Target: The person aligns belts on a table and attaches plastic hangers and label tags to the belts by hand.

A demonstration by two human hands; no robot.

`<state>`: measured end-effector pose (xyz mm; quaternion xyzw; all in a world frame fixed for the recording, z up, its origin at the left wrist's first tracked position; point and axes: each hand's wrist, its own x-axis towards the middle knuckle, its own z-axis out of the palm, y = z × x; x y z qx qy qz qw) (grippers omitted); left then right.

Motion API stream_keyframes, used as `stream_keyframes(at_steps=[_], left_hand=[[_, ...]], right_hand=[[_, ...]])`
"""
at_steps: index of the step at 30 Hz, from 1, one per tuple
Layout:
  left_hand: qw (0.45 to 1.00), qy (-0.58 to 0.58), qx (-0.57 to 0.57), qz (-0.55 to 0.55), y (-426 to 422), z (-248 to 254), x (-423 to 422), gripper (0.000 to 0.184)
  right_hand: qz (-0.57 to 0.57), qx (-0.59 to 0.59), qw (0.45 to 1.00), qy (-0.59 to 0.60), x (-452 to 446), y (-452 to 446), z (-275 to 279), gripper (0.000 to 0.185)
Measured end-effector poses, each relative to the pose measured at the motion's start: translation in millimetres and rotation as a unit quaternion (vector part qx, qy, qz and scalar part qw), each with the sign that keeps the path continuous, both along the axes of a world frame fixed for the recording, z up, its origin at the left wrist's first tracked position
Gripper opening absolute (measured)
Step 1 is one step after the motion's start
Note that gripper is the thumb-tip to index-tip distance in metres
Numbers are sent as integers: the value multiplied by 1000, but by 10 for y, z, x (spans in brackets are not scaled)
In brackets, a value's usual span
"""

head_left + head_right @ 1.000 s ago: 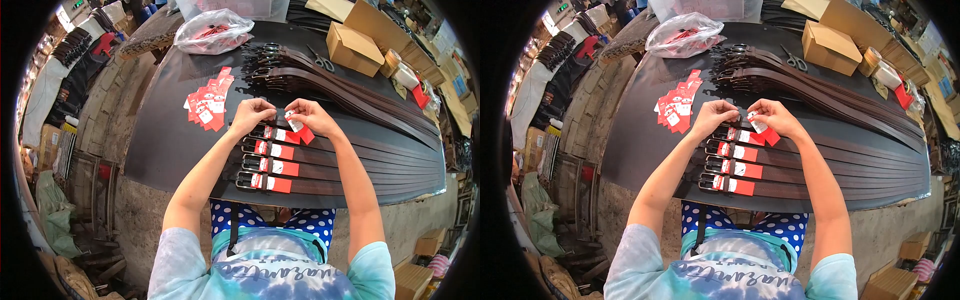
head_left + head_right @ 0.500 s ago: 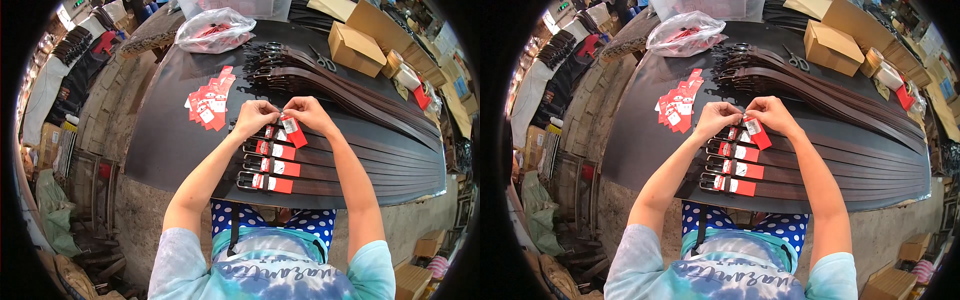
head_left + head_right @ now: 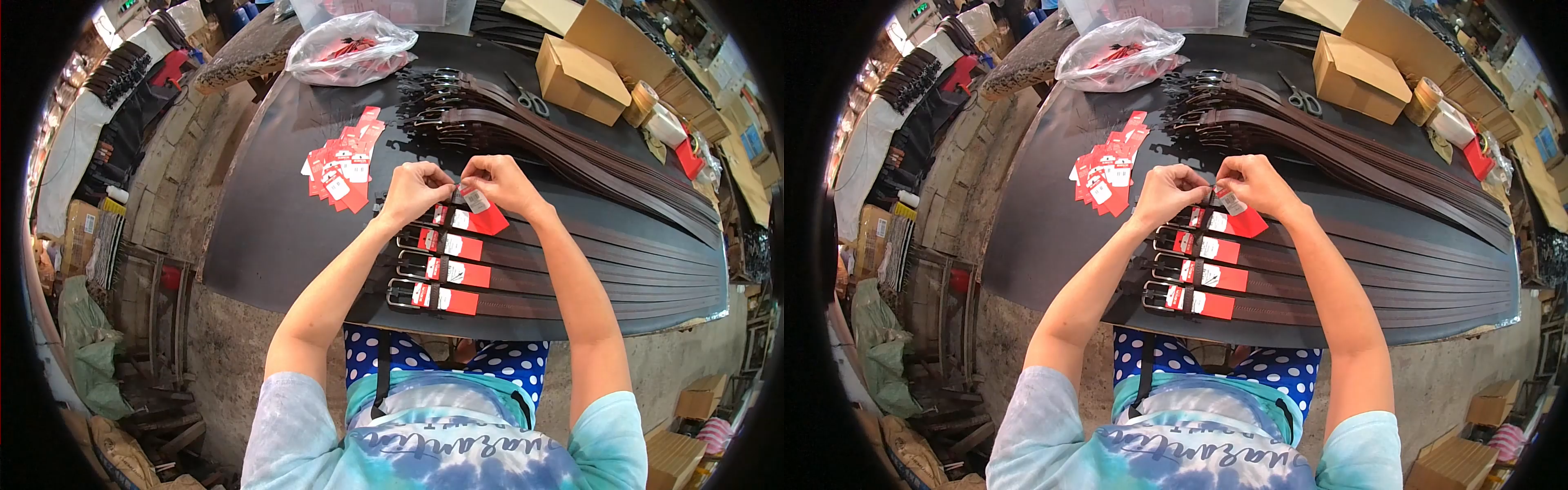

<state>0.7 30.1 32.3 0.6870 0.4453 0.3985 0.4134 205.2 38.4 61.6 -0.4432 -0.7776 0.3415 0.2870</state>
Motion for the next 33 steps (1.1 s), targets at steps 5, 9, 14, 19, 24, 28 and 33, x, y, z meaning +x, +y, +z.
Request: stream_keyframes(at_steps=[5,9,14,19,24,28,33], left_hand=[[1000,-3,4,-1,23,-21,-2,13],[1000,-6,13,6,21,-21,9,13],[999,2,43,5,32,-57,32,11],[1000,9,17,-8,23,-74,31,12],[989,-105,-104,-23,6,-75,31,13],[972,-172,-158,36,13,-91,21,11],[978,-138,-149,39,5,-104,-17,16]], right_hand=[[18,18,1000,5,-30,9,-32,13],[18,31,999,-4,-65,18,-35,13],[13,1,1000,-7,-68,26,8,12],[25,-47,998,39,-43,60,-64,11],[-13,-20,997,67,-92,-76,-28,16],[-68,96,993,27,-156,-325,-111,27],[-105,152,982,25,-51,-391,-189,21]])
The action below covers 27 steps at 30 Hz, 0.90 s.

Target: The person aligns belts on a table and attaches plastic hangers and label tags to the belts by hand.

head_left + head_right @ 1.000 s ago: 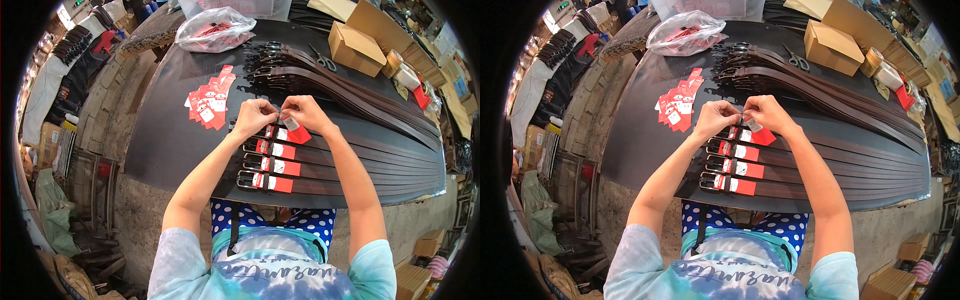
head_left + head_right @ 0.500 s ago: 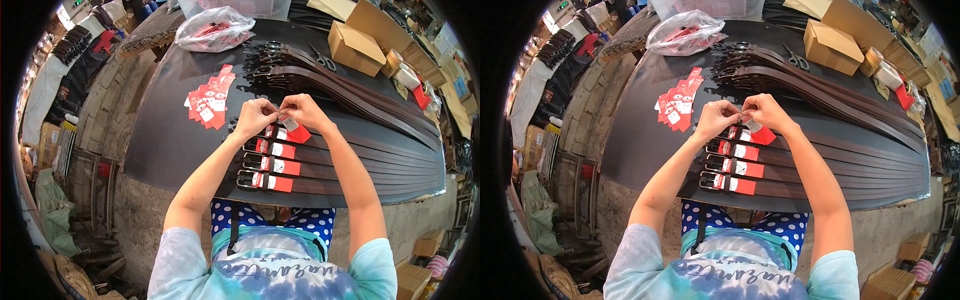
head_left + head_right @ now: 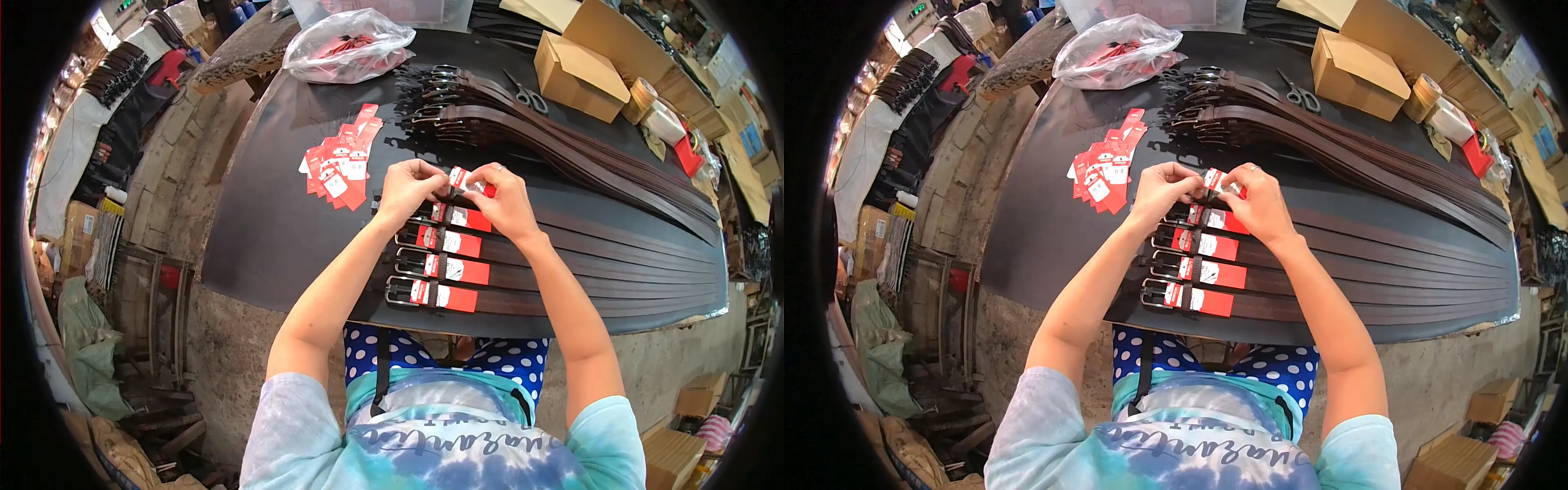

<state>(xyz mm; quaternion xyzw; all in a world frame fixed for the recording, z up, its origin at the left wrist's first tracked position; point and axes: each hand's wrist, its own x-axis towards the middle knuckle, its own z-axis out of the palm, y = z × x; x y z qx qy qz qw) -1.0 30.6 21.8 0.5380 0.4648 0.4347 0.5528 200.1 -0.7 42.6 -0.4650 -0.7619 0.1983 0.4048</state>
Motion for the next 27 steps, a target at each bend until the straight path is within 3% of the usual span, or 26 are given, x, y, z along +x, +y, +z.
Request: stream_keyframes(at_steps=[1,2,4,7,11,13,21,24,27], left_hand=[[997,73,25,11,8,10,-25,17],[997,73,26,10,12,14,-51,17],[973,185,133,17,13,19,-107,18],[952,250,176,-4,20,39,-177,17],[951,220,217,7,51,-97,-216,17],[972,168,165,15,37,-100,-235,16],[974,180,133,-30,101,-84,-336,19],[975,176,131,-29,105,-101,-342,19],[974,184,129,-31,105,-91,-353,19]], right_hand=[[3,-19,1000,19,35,6,-8,19],[3,-18,1000,19,82,16,-52,19],[3,-60,997,43,154,20,-143,19],[-6,-99,995,34,184,25,-225,20],[-6,-76,997,-4,156,62,-314,20],[-3,-79,997,-2,118,87,-319,20],[6,-84,996,39,-77,161,-348,18],[-35,-140,989,12,-141,153,-318,28],[-26,-132,985,108,-148,168,-323,41]])
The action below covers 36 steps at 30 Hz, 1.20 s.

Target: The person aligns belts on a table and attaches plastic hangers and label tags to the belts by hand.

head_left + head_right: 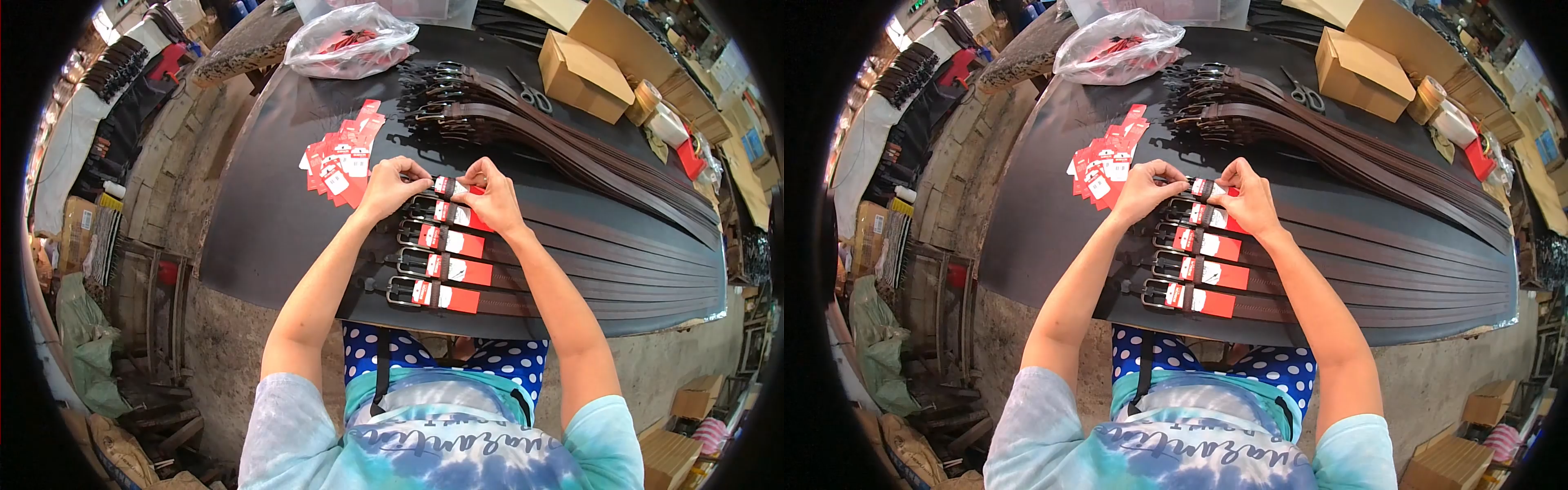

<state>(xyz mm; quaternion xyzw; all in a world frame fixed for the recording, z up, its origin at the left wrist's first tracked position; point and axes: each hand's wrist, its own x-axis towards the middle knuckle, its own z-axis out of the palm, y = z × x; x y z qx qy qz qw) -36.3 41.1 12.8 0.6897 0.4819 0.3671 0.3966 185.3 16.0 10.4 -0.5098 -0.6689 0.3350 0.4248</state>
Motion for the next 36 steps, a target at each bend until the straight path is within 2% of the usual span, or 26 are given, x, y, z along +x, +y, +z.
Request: stream_keyframes(at_steps=[3,6,8,12,15,18,24,35,36], left_hand=[[1000,13,-3,-5,15,3,-9,18],[1000,10,-13,-10,22,-25,-11,17],[1000,3,-18,-10,26,-35,-27,17],[1000,-2,-31,-2,1,-18,-23,17],[999,-1,-40,0,2,-10,-31,18],[998,-24,-56,-14,7,-9,-57,18],[996,-47,-77,-28,7,3,-63,19],[998,11,-3,-57,30,-16,-73,18],[997,8,-22,-68,40,32,-74,19]], right_hand=[[24,17,1000,5,56,25,-15,48],[48,-1,999,10,133,2,37,42],[58,84,988,-114,242,-5,41,32],[58,65,989,-120,356,-115,97,19],[51,54,993,-92,347,-120,36,17],[52,93,990,-91,309,-93,-21,16],[55,75,992,-82,264,-87,4,16],[71,78,991,-83,260,-79,-28,20],[76,89,989,-93,264,-82,-32,21]])
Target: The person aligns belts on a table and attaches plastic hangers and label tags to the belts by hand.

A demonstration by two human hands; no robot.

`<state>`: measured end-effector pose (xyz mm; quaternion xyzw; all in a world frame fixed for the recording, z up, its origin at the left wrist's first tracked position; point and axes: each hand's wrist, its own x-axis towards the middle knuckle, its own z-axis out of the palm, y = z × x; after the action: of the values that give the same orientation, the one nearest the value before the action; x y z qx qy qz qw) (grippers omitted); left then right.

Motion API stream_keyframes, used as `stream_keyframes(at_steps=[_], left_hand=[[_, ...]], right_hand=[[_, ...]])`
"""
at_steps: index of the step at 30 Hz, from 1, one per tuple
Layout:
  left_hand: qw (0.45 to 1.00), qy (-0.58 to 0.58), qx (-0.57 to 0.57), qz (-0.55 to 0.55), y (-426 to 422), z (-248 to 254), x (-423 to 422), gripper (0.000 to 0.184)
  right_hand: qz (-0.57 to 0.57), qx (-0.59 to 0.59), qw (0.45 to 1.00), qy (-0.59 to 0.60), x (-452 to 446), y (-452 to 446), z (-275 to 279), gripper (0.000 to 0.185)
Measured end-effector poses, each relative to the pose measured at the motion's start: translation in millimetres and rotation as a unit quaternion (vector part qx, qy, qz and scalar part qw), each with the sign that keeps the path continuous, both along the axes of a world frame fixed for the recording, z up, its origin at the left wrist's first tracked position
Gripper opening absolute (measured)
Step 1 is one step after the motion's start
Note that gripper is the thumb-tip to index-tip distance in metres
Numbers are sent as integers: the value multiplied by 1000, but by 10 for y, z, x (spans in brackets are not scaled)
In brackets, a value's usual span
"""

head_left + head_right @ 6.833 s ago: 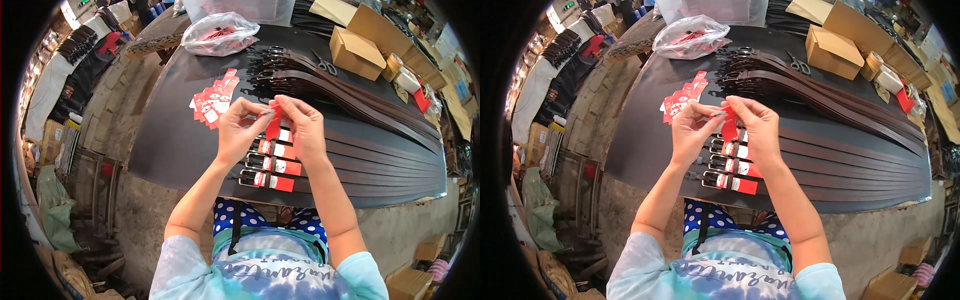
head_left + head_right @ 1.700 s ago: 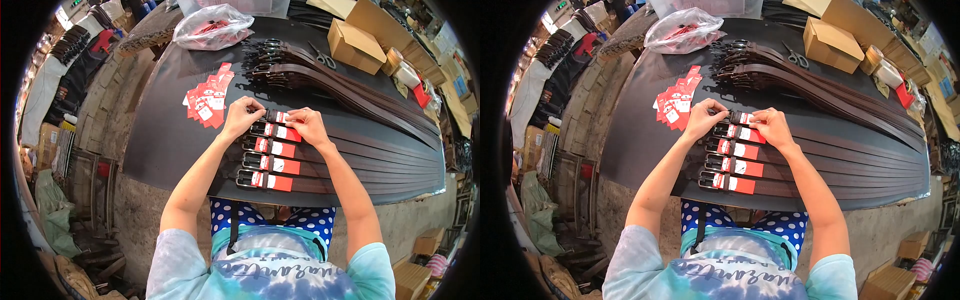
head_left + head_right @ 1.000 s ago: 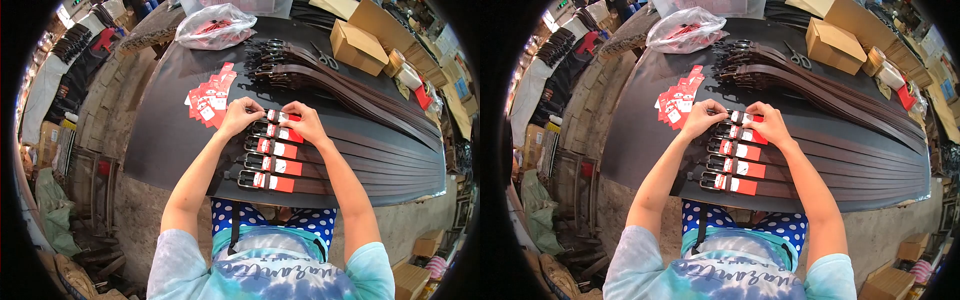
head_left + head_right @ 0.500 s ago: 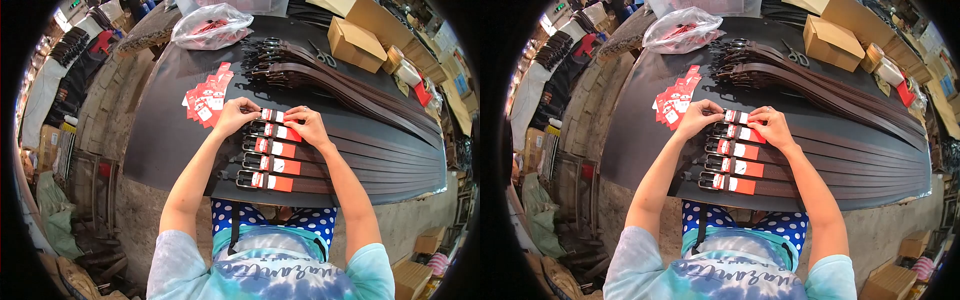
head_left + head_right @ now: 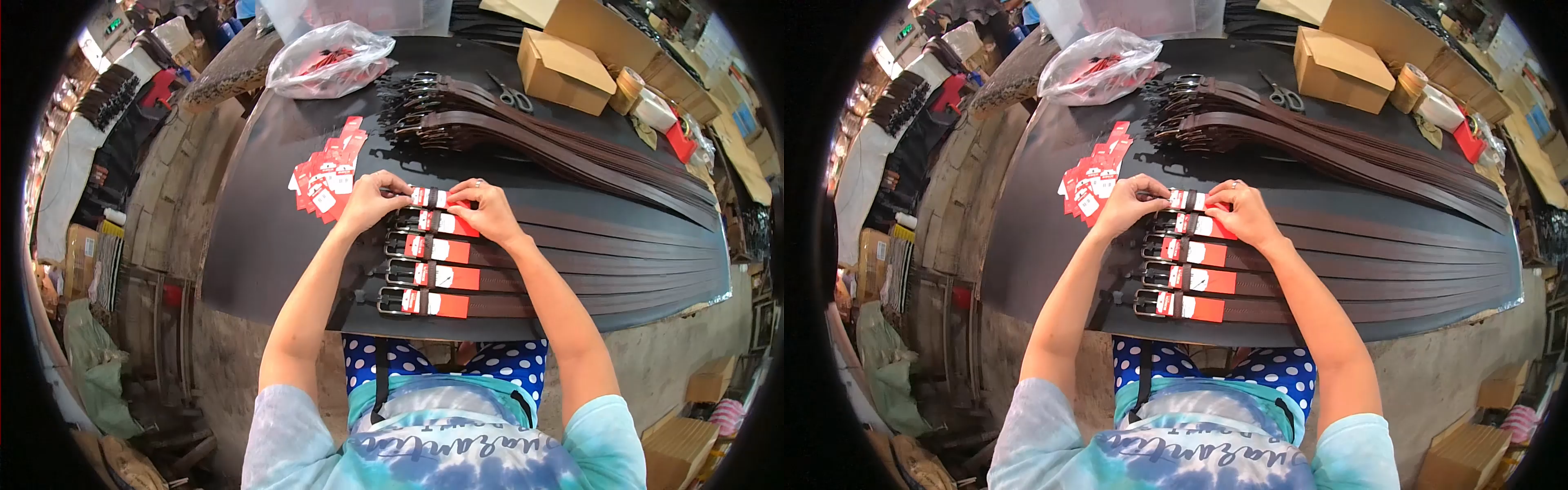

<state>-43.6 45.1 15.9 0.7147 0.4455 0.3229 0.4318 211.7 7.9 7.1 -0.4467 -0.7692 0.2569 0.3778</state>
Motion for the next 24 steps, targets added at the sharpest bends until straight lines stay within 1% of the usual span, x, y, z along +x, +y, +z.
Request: stream_keyframes(at_steps=[1,2,3,4,5,6,7,8,9,10,11,12,13,15,16,17,18,19,21,22,23,24], left_hand=[[1000,0,3,-7,45,60,2,19],[999,35,21,-5,97,119,4,19],[997,68,40,-8,145,194,37,20],[999,35,34,21,212,249,89,21],[993,5,109,38,315,243,164,21],[983,10,179,41,401,344,247,22],[973,16,222,58,414,489,376,23],[958,49,282,26,457,660,484,24],[940,85,331,-1,560,714,562,28],[930,114,347,-32,679,707,617,35],[924,123,355,-65,811,644,643,42],[934,122,314,-114,880,653,685,47],[924,138,324,-150,957,642,707,48],[923,149,311,-169,1094,625,713,50],[931,169,276,-170,1139,655,708,50],[939,175,241,-172,1132,691,717,51],[939,178,240,-169,1135,676,741,53],[939,182,239,-166,1140,644,761,54],[936,169,254,-175,1174,566,763,55],[933,163,267,-179,1181,542,769,56],[931,163,268,-187,1179,531,764,56],[913,192,314,-177,1155,542,759,57]], right_hand=[[4,11,1000,-9,5,3,0,22],[-2,2,1000,-5,13,-7,-3,25],[-12,32,999,-29,19,-42,51,25],[-26,37,999,6,37,-66,41,23],[-47,60,997,24,63,-109,23,21],[-70,84,994,-3,95,-185,42,19],[-71,82,993,41,154,-293,65,19],[-98,99,988,60,209,-442,128,18],[-120,104,985,65,279,-573,122,18],[-133,110,983,65,350,-703,121,17],[-157,117,978,74,410,-882,151,15],[-180,125,973,73,482,-1052,151,12],[-199,139,968,63,557,-1201,92,12],[-248,155,956,32,697,-1491,20,14],[-259,158,953,25,758,-1622,-31,14],[-291,169,942,11,811,-1762,-107,18],[-321,177,931,-2,849,-1853,-154,22],[-328,178,928,-7,865,-1901,-166,22],[-336,129,932,36,882,-1983,-177,29],[-338,117,933,37,856,-1966,-176,34],[-341,109,934,16,834,-1966,-176,31],[-330,113,937,5,843,-1968,-188,29]])
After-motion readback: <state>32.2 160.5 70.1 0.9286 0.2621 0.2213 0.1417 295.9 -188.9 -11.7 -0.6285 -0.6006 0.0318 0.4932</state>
